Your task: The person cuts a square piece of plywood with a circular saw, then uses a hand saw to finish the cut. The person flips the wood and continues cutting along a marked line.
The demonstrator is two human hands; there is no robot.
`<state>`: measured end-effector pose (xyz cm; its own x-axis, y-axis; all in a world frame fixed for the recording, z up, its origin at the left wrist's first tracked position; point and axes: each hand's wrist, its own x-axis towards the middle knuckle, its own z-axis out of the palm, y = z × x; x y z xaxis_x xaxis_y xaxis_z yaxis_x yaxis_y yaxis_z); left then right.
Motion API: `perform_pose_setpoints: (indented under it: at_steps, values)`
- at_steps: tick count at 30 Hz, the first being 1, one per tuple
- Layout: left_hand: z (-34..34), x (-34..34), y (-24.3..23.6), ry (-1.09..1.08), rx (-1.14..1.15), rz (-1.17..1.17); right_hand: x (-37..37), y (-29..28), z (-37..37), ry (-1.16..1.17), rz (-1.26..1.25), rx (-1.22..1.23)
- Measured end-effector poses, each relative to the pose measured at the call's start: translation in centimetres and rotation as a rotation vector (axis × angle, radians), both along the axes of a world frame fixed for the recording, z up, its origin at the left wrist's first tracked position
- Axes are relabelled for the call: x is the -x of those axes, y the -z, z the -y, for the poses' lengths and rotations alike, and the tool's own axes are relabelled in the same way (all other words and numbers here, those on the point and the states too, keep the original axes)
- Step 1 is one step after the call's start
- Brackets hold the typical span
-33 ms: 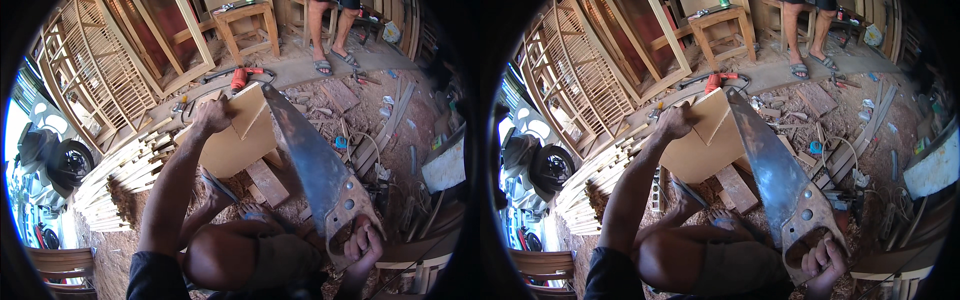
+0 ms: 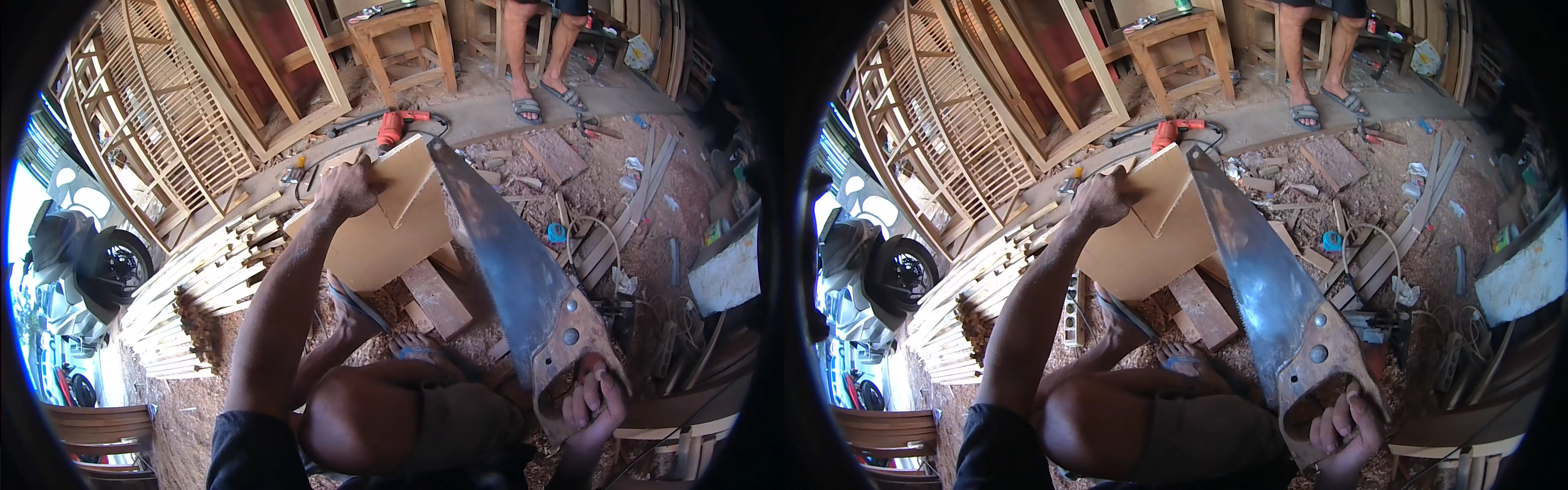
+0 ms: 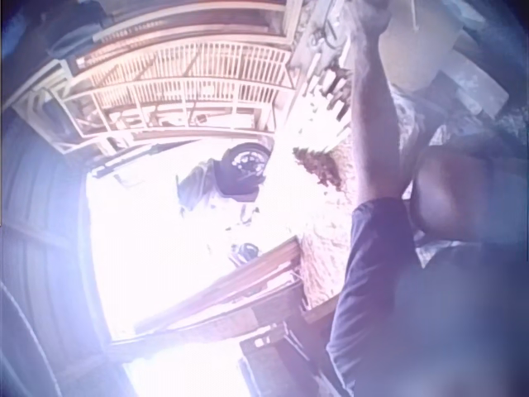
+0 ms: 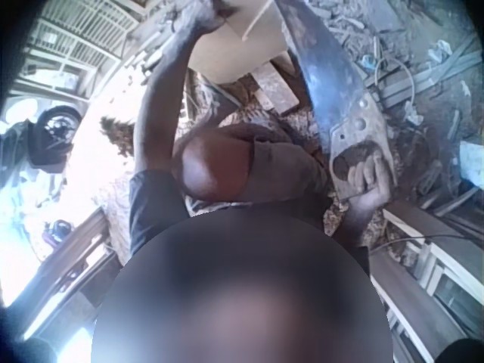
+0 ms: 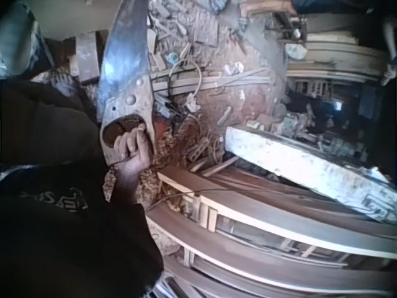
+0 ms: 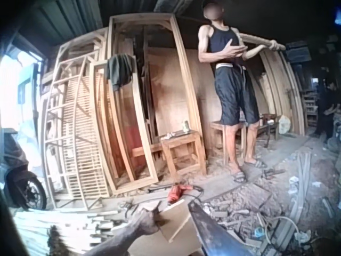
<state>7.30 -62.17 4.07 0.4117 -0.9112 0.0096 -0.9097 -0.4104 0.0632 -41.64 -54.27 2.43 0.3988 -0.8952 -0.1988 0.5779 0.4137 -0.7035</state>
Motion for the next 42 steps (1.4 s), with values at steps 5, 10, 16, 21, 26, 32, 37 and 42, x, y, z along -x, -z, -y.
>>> perform_pose_setpoints:
  at_steps: [5,10,16,21,26,32,37,42]
  values:
    - [0.0,-0.5,0.4,0.003,0.003,-0.002,0.9,0.0,-0.2,-0.018,-0.003,0.039]
    - [0.1,-0.7,0.7,-0.005,-0.003,-0.021,0.4,0.6,1.3,0.022,0.032,-0.084]
    - [-0.6,-0.3,0.3,-0.036,0.096,-0.029,-0.4,0.5,2.5,-0.05,-0.019,-0.028]
    - [-0.7,-0.3,-0.2,-0.082,0.019,-0.047,0.3,-0.9,0.2,-0.001,0.052,-0.11]
    - [-0.7,-0.3,0.5,-0.057,0.017,-0.065,0.6,-0.8,-0.6,-0.025,0.03,-0.144]
    - [-0.9,-0.6,1.3,0.051,0.171,-0.076,-3.2,-0.3,2.2,-0.088,0.027,-0.245]
    - [-1.2,-0.7,1.1,-0.077,0.073,-0.071,-3.6,-0.4,3.7,-0.132,0.03,-0.191]
    - [-0.7,0.3,0.6,-0.127,0.069,-0.02,-1.2,0.0,1.8,-0.126,-0.081,-0.268]
